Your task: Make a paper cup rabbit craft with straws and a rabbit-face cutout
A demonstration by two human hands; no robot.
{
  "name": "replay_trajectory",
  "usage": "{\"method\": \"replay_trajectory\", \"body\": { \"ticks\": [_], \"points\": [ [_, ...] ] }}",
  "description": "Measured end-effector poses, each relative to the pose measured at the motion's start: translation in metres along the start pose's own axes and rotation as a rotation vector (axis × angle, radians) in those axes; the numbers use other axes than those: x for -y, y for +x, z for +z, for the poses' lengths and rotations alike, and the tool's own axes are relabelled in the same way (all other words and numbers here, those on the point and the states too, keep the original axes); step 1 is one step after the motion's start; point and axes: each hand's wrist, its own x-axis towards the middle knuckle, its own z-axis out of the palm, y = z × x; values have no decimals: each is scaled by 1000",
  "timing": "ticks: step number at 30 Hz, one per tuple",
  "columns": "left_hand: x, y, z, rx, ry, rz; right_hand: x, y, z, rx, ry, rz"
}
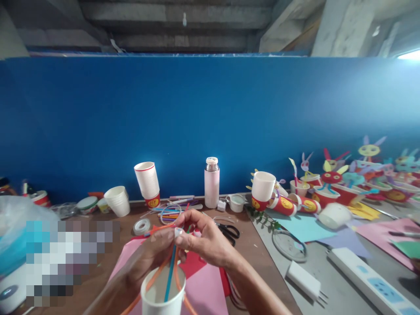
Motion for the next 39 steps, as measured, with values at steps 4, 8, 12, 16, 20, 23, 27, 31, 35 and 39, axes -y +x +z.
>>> {"method": "replay_trajectory", "body": {
  "ticks": [4, 8, 12, 16, 20, 23, 27, 31, 35, 39],
  "points": [
    [-7, 2, 0, -108, -49, 58, 0, 2, -1, -147, -36, -95],
    [-12, 7, -6, -202, -72, 168, -5, 5, -1, -338, -214, -101],
    [-11, 11, -9, -281, 50, 284, -15, 8, 0, -397, -363, -80],
    [-8, 12, -10, -327, 267, 303, -20, 10, 1, -440, -438, -28],
    [-6, 13, -9, -370, 446, 345, -19, 11, 2, -472, -491, -7],
    [-4, 13, -5, -385, 530, 401, -18, 10, 2, -454, -528, 25],
    [-4, 11, 2, -369, 589, 446, -17, 9, 1, -428, -530, 54],
    [-5, 10, 3, -321, 533, 394, -15, 8, 2, -409, -540, 37],
    [-2, 12, -3, -293, 324, 284, -14, 8, 3, -416, -562, 11],
    [-2, 14, -11, -188, 125, 153, -17, 7, 1, -400, -596, -23]
  ]
}}
